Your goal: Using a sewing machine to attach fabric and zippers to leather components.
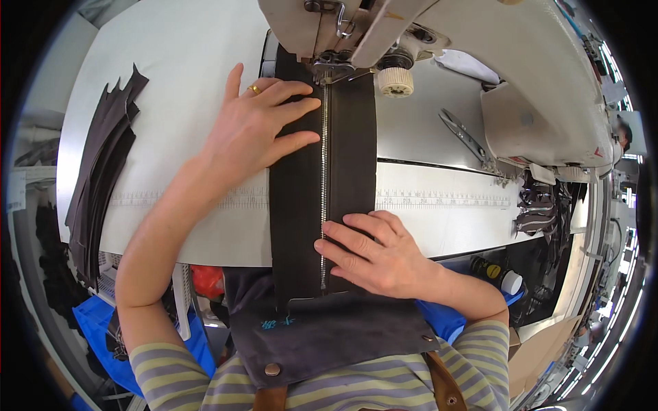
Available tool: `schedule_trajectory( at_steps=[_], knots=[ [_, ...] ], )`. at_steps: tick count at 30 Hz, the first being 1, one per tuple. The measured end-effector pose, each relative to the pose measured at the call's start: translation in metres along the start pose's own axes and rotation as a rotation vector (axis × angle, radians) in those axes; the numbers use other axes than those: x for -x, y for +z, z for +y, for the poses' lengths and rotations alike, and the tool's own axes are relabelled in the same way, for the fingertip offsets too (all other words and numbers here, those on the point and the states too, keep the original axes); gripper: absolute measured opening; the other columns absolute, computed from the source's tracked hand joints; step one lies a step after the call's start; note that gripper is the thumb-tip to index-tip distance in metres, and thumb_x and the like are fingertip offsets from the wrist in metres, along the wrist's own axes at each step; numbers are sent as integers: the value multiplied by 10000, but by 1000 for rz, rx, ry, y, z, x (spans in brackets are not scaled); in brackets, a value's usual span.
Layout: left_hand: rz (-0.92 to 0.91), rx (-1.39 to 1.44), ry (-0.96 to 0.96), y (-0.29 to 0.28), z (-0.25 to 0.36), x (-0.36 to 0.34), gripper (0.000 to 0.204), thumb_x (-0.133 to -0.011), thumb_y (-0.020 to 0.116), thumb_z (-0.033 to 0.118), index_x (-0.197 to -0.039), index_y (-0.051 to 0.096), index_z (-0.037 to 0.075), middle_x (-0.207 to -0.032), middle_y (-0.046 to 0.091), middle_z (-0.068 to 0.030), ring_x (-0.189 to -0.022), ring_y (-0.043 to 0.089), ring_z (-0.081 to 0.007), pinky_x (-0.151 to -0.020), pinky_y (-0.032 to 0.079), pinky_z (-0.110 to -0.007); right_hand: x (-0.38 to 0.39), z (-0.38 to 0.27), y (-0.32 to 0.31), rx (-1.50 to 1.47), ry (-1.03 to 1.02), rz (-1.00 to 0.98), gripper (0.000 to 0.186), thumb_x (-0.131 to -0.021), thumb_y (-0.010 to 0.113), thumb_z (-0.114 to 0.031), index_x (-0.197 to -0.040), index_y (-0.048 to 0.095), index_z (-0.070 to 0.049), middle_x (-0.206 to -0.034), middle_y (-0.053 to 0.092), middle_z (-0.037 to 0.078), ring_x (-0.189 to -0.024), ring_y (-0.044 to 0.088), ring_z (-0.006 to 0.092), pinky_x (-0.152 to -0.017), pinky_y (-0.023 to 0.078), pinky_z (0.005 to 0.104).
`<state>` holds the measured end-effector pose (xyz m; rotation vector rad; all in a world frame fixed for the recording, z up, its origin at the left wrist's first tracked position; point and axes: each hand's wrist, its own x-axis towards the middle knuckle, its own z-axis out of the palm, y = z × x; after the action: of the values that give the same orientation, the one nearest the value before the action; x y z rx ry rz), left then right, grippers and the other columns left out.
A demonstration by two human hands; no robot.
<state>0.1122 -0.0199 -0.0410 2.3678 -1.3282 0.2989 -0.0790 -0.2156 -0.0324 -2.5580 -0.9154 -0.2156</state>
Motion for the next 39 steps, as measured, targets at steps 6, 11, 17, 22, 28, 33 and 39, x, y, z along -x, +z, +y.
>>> schedule_trajectory(
  at_steps=[6,11,17,22,28,33,39],
  knots=[
    [4,-71,12,5,12,6,431,-834,696,362,-1205,656,146,-1302,610,-32,-1160,565,-231,-1090,221,-623,-2,5,-1,30,13,-12,459,-808,708,-313,-1211,617,-114,-1283,550,53,-1120,496,246,-911,419,394],
    [-5,-149,5,13,12,11,477,-850,678,363,-1264,618,135,-1316,599,-32,-1202,541,-227,-1089,221,-626,-10,7,-6,56,37,-14,478,-803,711,-347,-1210,617,-115,-1277,553,55,-1118,499,247,-925,414,401],
    [-39,-123,-64,8,29,19,521,-864,672,304,-1336,555,116,-1404,521,-42,-1266,487,-224,-1074,248,-624,-4,3,1,92,-37,32,460,-793,712,-330,-1183,633,-98,-1228,581,67,-1076,533,239,-911,439,394],
    [-56,-98,-77,9,30,17,553,-864,671,294,-1369,523,126,-1431,493,-49,-1282,470,-226,-1079,244,-614,-12,17,1,92,-42,65,417,-790,687,-240,-1175,637,-88,-1208,589,67,-1055,535,240,-895,447,387],
    [-43,-69,-86,8,33,15,559,-851,685,294,-1341,539,68,-1435,486,-76,-1272,475,-238,-1082,262,-591,-23,36,-3,86,-92,54,430,-734,630,-143,-1156,639,-59,-1182,593,70,-1033,535,250,-884,450,382],
    [17,-10,-32,9,32,12,569,-819,717,221,-1310,539,-7,-1375,529,-126,-1203,517,-281,-1029,390,-467,-35,49,-4,104,-122,93,427,-709,641,-128,-1126,641,-33,-1144,593,66,-996,549,233,-829,463,351],
    [102,-5,-20,14,28,12,451,-807,714,135,-1219,609,-15,-1335,560,-124,-1146,540,-265,-942,460,-411,-46,67,-1,139,-115,135,398,-713,648,-121,-1107,655,-72,-1141,598,48,-1002,551,231,-819,471,347]
  ],
)
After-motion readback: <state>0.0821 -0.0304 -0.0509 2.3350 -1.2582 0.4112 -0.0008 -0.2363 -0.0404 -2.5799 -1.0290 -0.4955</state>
